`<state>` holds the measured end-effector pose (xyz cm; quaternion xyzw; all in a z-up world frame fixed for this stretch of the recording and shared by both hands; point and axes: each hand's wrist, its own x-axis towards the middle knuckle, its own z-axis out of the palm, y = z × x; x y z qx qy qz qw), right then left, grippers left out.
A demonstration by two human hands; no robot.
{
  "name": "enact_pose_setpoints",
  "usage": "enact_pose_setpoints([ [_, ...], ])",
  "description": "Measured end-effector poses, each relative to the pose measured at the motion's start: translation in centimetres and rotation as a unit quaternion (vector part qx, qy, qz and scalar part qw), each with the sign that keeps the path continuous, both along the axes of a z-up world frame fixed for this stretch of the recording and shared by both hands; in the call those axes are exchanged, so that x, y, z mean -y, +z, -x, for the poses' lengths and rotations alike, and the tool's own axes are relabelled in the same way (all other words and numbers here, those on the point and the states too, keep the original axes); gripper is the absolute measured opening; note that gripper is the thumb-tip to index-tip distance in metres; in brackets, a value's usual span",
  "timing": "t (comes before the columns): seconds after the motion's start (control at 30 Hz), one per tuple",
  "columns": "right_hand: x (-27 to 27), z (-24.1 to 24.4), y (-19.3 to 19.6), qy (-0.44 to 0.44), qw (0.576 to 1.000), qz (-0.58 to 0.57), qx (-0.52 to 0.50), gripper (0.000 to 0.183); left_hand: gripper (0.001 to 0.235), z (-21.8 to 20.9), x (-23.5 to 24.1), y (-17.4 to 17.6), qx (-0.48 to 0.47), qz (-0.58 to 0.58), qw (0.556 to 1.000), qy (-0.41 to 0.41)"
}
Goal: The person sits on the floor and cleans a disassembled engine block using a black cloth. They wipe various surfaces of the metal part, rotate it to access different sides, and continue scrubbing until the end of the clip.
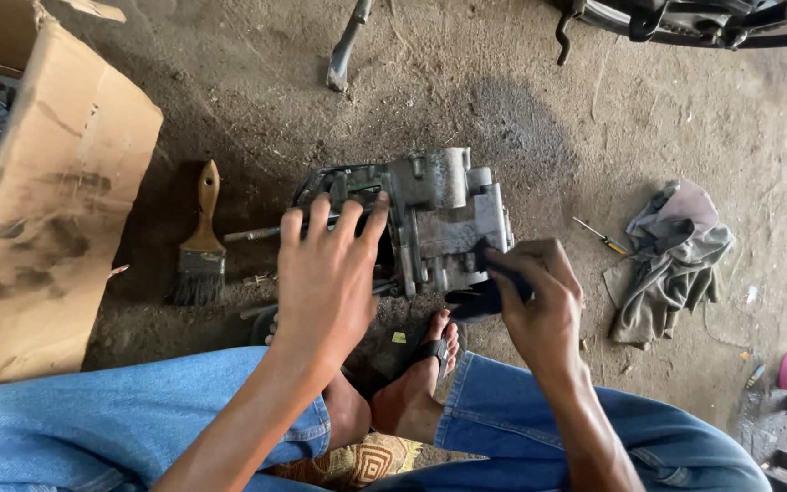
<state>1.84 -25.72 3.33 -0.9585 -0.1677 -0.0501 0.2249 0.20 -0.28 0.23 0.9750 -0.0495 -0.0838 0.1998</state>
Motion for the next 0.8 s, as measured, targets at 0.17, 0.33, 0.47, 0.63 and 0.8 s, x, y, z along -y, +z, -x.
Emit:
enact_pose_setpoints([
  [0.17,-1.9,-4.5,-0.1,0.073,0.997,0.022,0.006,0.024,0.098,-0.2,-0.1,0.1,-0.007,-0.008,1.0,-0.003],
  [0.33,1.0,-3.6,-0.2,0.148,0.985,0.078,-0.05,0.024,0.099,0.1,-0.4,0.8,-0.007,0.001,1.0,0.005],
  [0.47,1.9,-5.4,-1.5,0.195,0.971,0.134,-0.009,0.017,0.096,0.2,-0.4,0.8,0.009,-0.01,1.0,0.001],
  [0.63,-1.4,-6.1,0.2,0.272,0.952,0.138,-0.028,0.006,0.087,0.2,-0.2,0.6,-0.003,-0.021,1.0,-0.004],
  [0.8,-0.3,-6.2,1.7,0.295,0.933,0.199,-0.052,0.016,0.09,0.1,-0.6,1.0,-0.023,-0.022,0.999,-0.004],
])
